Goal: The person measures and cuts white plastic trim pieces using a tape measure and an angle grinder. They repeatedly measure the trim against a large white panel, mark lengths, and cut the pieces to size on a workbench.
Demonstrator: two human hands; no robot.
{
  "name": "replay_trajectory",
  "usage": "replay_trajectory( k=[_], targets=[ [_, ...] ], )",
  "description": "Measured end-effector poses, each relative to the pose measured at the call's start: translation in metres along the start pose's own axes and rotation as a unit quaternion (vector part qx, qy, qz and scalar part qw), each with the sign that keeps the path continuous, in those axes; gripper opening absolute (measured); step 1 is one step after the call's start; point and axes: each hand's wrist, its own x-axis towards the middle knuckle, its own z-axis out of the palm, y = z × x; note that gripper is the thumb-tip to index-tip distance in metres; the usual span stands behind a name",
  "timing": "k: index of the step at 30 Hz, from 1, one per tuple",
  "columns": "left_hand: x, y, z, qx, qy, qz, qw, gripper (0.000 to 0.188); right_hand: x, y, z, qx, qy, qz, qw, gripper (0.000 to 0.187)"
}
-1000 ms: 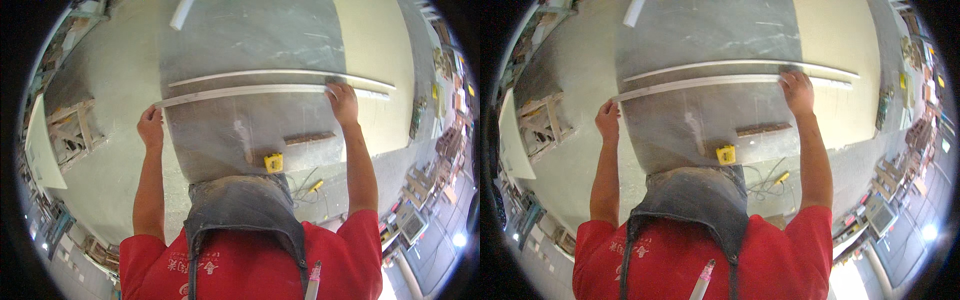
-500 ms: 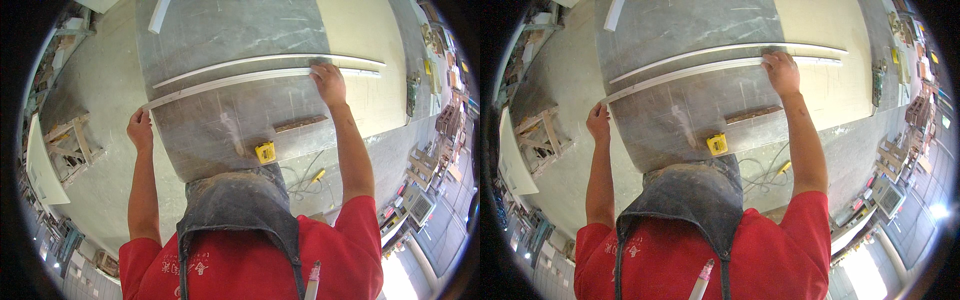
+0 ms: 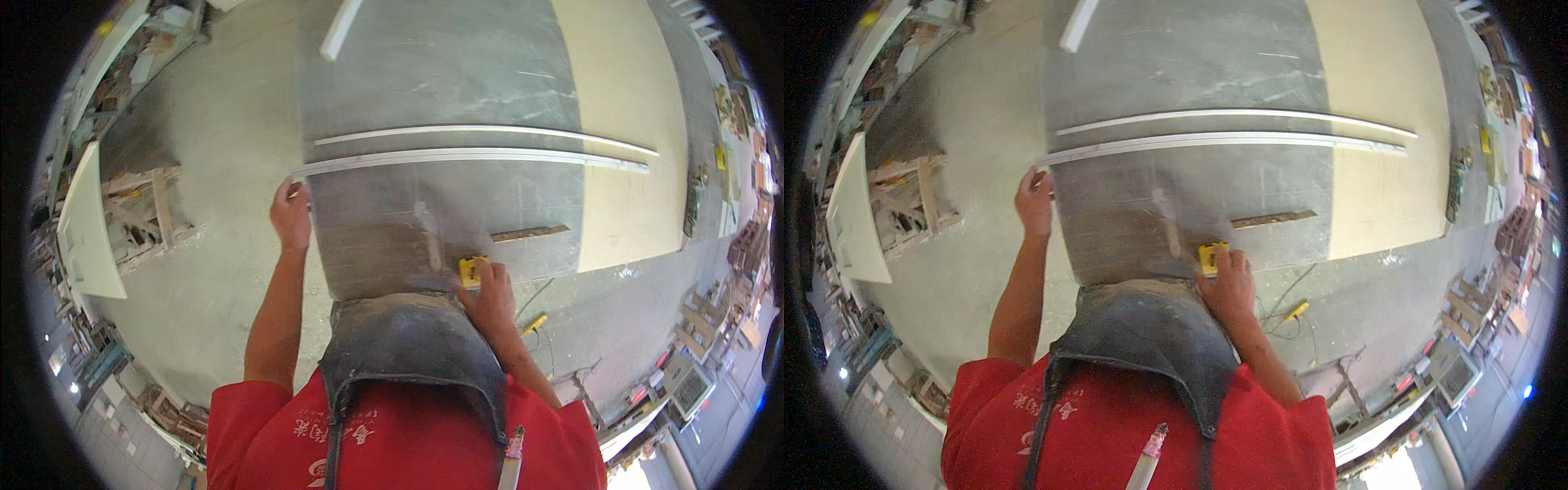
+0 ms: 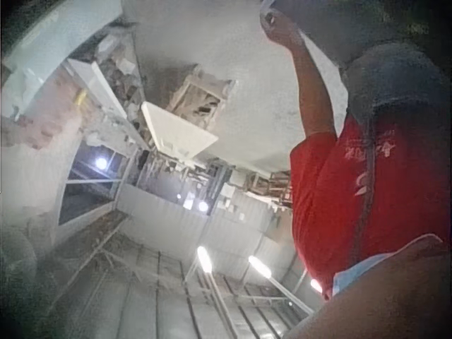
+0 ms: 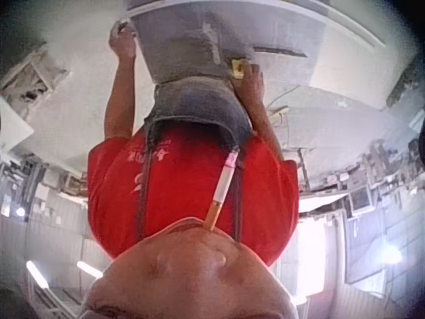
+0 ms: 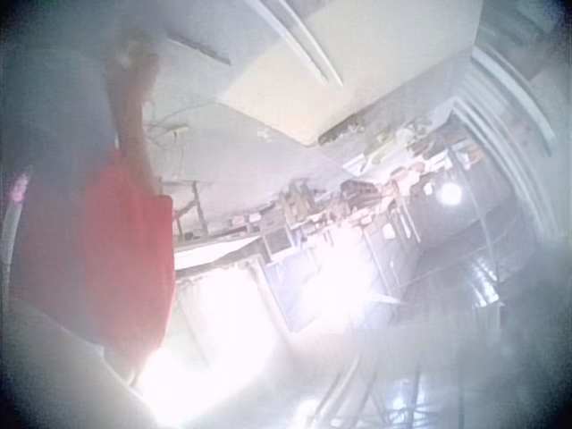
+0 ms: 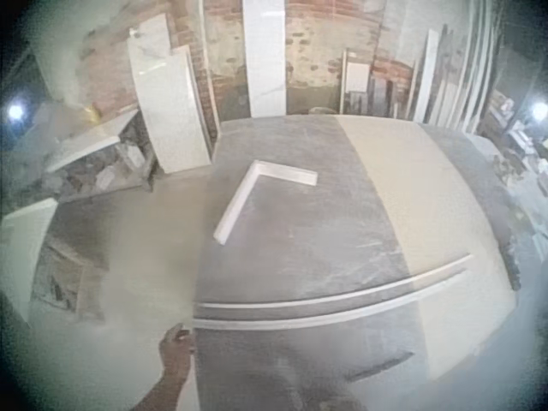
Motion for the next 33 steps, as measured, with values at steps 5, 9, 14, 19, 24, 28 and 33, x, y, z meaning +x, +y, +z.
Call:
replay_trajectory(
  k=[5, 9, 14, 19, 24, 28, 33],
  targets=[
    [0.003, -0.003, 0.008, -0.033, 0.023, -0.004, 0.999, 0.048, 0.002, 0.003, 0.012, 0.016, 0.042, 0.023, 0.999, 0.063],
    [0.005, -0.006, 0.009, -0.075, 0.015, 0.020, 0.997, 0.046, 0.006, 0.004, 0.017, 0.038, 0.051, 0.022, 0.998, 0.061],
    [0.011, -0.008, 0.010, -0.083, 0.017, 0.005, 0.996, 0.044, 0.007, 0.004, 0.016, 0.060, 0.045, 0.055, 0.996, 0.059],
    [0.013, -0.012, 0.013, -0.123, 0.012, -0.009, 0.992, 0.043, 0.004, 0.004, 0.011, 0.101, 0.081, 0.042, 0.991, 0.056],
    [0.008, 0.002, 0.008, -0.097, 0.021, -0.024, 0.995, 0.047, 0.011, -0.004, -0.002, 0.242, 0.080, 0.062, 0.965, 0.058],
    [-0.027, 0.046, 0.000, 0.078, 0.047, 0.047, 0.995, 0.058, 0.026, -0.026, -0.017, 0.434, 0.061, 0.050, 0.897, 0.061],
    [-0.110, 0.104, 0.021, -0.059, -0.396, 0.086, 0.912, 0.076, 0.056, -0.071, -0.021, 0.577, 0.038, -0.086, 0.811, 0.049]
  ],
)
